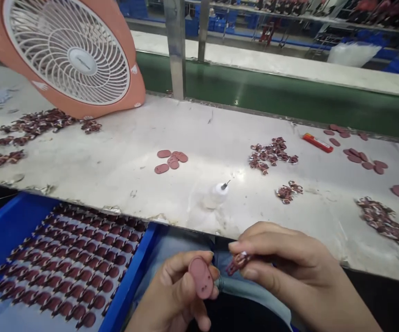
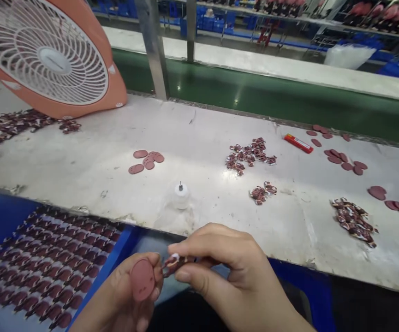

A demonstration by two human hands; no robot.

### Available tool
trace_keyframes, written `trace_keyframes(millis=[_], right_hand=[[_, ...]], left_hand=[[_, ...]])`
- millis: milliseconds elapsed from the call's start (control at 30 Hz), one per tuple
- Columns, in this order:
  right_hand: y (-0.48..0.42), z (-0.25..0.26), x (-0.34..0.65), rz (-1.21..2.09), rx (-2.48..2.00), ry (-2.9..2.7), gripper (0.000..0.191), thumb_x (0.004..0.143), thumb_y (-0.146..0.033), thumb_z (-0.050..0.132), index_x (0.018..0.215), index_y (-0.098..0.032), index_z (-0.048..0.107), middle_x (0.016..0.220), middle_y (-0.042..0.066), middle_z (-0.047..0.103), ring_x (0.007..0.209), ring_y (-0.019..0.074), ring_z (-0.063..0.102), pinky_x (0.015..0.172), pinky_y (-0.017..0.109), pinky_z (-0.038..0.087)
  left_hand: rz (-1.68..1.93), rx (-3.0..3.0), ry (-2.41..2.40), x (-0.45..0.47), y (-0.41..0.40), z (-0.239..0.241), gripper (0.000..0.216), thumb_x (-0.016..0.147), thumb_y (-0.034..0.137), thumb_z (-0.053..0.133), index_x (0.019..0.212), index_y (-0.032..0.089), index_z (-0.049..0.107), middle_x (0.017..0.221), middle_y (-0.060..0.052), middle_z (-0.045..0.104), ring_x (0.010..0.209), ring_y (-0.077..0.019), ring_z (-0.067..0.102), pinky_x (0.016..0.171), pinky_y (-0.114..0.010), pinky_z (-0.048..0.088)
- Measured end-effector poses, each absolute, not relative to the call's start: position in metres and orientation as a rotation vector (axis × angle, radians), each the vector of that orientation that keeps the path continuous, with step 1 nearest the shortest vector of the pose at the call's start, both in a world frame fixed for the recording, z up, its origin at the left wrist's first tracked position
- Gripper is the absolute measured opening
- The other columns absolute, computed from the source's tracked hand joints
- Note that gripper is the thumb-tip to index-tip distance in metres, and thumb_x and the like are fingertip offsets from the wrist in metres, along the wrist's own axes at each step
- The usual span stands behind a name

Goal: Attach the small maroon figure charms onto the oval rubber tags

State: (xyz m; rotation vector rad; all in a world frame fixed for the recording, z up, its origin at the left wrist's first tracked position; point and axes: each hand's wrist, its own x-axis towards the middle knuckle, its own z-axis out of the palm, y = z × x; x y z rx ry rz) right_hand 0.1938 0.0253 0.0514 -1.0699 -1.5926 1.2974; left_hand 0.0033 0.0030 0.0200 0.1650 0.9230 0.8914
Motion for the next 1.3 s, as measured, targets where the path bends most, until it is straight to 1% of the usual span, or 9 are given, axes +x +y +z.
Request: trace_keyframes(millis=[67, 133, 233, 367, 500, 633, 833, 1033, 1300], right_hand=[[0.028, 0.054, 0.186, 1.279, -1.05, -1.688, 0.033, 0.087, -0.005, 0.065, 0.107, -0.03, 0.07, 0.089, -0.004, 0.072, 0.079, 0.0081, 0.068, 0.072, 0.013, 0.054], [0.028, 0.054, 0.183, 1.26, -1.064, -1.768, 0.031, 0.087, -0.004, 0.065, 0.107, -0.028, 0.069, 0.089, -0.004, 0.072, 0.079, 0.0078, 0.068, 0.073, 0.014, 0.053], [0.027, 0.053, 0.182, 1.225, -1.1, -1.855, 0.026, 0.087, -0.006, 0.067, 0.101, -0.027, 0.069, 0.084, -0.006, 0.071, 0.073, 0.0071, 0.066, 0.068, 0.014, 0.052], [0.026, 0.055, 0.18, 1.201, -1.111, -1.913, 0.023, 0.086, -0.008, 0.069, 0.097, -0.027, 0.069, 0.08, -0.007, 0.07, 0.07, 0.0058, 0.065, 0.066, 0.012, 0.051], [0.028, 0.056, 0.177, 1.16, -1.105, -1.93, 0.021, 0.085, -0.007, 0.069, 0.097, -0.024, 0.069, 0.079, -0.006, 0.07, 0.069, 0.0052, 0.065, 0.065, 0.011, 0.05], [0.03, 0.054, 0.176, 1.147, -1.104, -1.961, 0.02, 0.084, -0.004, 0.068, 0.096, -0.02, 0.068, 0.08, -0.005, 0.07, 0.071, 0.0053, 0.066, 0.068, 0.011, 0.05], [0.031, 0.055, 0.176, 1.12, -1.058, -2.049, 0.02, 0.085, -0.006, 0.068, 0.097, -0.022, 0.067, 0.081, -0.005, 0.071, 0.072, 0.0073, 0.067, 0.069, 0.014, 0.053], [0.035, 0.058, 0.178, 1.143, -1.027, -2.084, 0.02, 0.086, -0.005, 0.067, 0.098, -0.021, 0.066, 0.083, -0.004, 0.072, 0.074, 0.0072, 0.068, 0.071, 0.014, 0.052], [0.037, 0.06, 0.177, 1.102, -0.978, -2.147, 0.019, 0.087, -0.005, 0.064, 0.098, -0.02, 0.067, 0.081, -0.004, 0.072, 0.072, 0.007, 0.067, 0.069, 0.013, 0.052]], left_hand=[[0.883, 0.176, 0.908, 0.001, 0.001, 0.019, 0.038, 0.054, 0.044, 0.088, 0.081, 0.018, 0.08, 0.062, -0.003, 0.068, 0.056, -0.011, 0.06, 0.042, -0.014, 0.05], [0.869, 0.183, 0.891, -0.001, 0.001, 0.017, 0.039, 0.055, 0.045, 0.088, 0.081, 0.017, 0.08, 0.06, -0.003, 0.065, 0.056, -0.0107, 0.059, 0.043, -0.015, 0.05], [0.868, 0.196, 0.851, -0.002, 0.0, 0.012, 0.034, 0.058, 0.044, 0.087, 0.076, 0.016, 0.08, 0.06, -0.002, 0.063, 0.056, -0.0102, 0.057, 0.043, -0.015, 0.05], [0.866, 0.194, 0.813, -0.003, -0.001, 0.007, 0.026, 0.064, 0.041, 0.085, 0.068, 0.016, 0.077, 0.063, -0.002, 0.064, 0.059, -0.01, 0.059, 0.045, -0.015, 0.051], [0.867, 0.187, 0.826, -0.003, -0.002, 0.007, 0.028, 0.063, 0.041, 0.085, 0.068, 0.016, 0.077, 0.062, -0.001, 0.064, 0.058, -0.0096, 0.058, 0.045, -0.014, 0.051], [0.847, 0.174, 0.853, -0.003, 0.0, 0.01, 0.032, 0.059, 0.044, 0.086, 0.064, 0.014, 0.075, 0.061, -0.001, 0.064, 0.057, -0.009, 0.058, 0.045, -0.015, 0.051], [0.829, 0.168, 0.872, -0.003, 0.002, 0.013, 0.034, 0.058, 0.044, 0.086, 0.075, 0.016, 0.079, 0.062, -0.001, 0.066, 0.057, -0.008, 0.058, 0.045, -0.014, 0.05], [0.81, 0.17, 0.88, -0.004, 0.002, 0.016, 0.036, 0.059, 0.045, 0.086, 0.076, 0.014, 0.079, 0.061, -0.001, 0.064, 0.057, -0.008, 0.058, 0.045, -0.013, 0.05], [0.821, 0.166, 0.853, -0.005, 0.0, 0.006, 0.035, 0.066, 0.042, 0.083, 0.085, 0.013, 0.078, 0.063, -0.001, 0.065, 0.057, -0.0081, 0.057, 0.045, -0.014, 0.05]])
